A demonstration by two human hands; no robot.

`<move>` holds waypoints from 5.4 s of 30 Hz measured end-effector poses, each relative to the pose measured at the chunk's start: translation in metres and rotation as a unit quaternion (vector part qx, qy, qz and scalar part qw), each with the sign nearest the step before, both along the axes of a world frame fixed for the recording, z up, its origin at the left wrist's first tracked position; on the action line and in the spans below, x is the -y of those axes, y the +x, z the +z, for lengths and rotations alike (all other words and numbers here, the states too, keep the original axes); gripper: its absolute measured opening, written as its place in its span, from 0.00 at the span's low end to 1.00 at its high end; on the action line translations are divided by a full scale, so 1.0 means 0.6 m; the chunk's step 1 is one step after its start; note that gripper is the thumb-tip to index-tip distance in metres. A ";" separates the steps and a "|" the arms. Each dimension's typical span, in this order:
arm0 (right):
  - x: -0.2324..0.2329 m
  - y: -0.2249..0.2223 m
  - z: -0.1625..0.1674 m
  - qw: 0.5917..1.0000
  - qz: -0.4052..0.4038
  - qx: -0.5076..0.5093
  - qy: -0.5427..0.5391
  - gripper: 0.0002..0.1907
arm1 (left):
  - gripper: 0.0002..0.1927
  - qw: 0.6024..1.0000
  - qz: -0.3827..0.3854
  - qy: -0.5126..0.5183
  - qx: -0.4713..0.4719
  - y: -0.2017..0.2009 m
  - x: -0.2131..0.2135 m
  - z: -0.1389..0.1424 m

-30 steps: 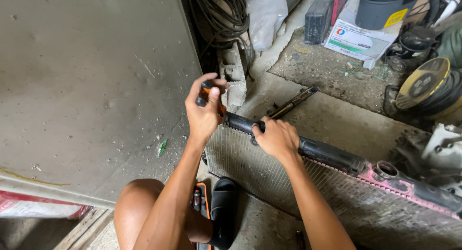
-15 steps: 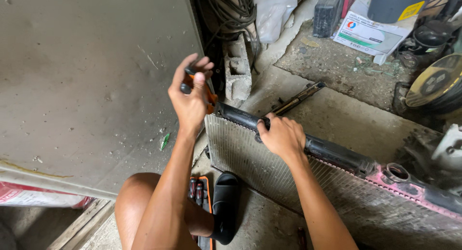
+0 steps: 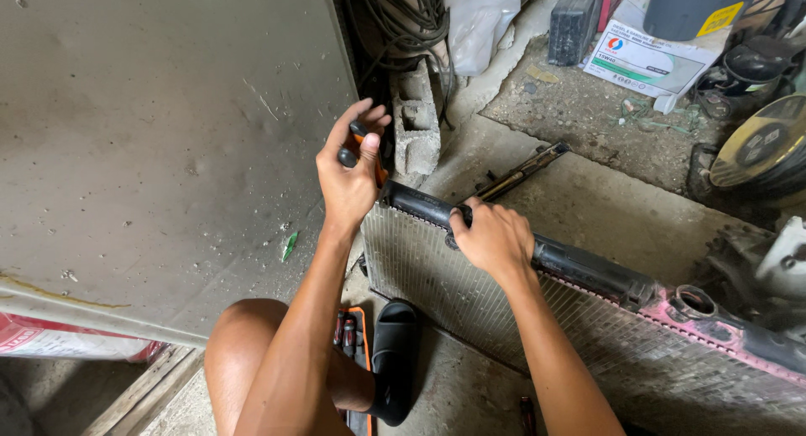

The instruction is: The person uses pliers and a screwdriver to remove a hose clamp from a car radiator. They then use the screwdriver to pry at the radiator's edge.

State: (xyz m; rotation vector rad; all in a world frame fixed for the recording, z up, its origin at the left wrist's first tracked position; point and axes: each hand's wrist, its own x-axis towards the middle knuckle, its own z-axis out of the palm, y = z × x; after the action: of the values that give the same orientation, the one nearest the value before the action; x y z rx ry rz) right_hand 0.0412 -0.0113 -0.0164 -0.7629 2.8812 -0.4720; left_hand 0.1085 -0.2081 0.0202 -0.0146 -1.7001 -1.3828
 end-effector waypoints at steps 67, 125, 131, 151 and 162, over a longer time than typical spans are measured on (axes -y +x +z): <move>0.001 0.013 0.003 0.999 -0.019 0.034 0.001 0.25 | 0.26 0.990 -0.033 0.019 0.133 -0.024 0.047 0.007; -0.001 0.017 0.000 0.998 -0.012 0.050 0.044 0.28 | 0.56 0.888 -0.392 0.222 0.093 -0.007 0.127 -0.026; -0.005 0.015 -0.006 1.000 -0.003 -0.006 0.010 0.26 | 0.49 0.926 -0.300 0.201 0.107 -0.011 0.098 -0.007; -0.001 0.017 -0.007 1.000 0.000 -0.014 -0.021 0.23 | 0.15 0.993 -0.051 0.107 0.008 -0.009 0.041 -0.009; -0.003 0.005 0.000 0.998 -0.014 0.054 -0.007 0.23 | 0.10 0.996 -0.003 0.089 0.000 -0.009 0.019 -0.024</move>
State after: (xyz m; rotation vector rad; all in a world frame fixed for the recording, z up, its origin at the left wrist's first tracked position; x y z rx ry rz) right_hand 0.0442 -0.0097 -0.0166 -0.6788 2.7942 -0.5217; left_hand 0.1029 -0.2197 0.0056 0.0810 -1.5719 -1.5330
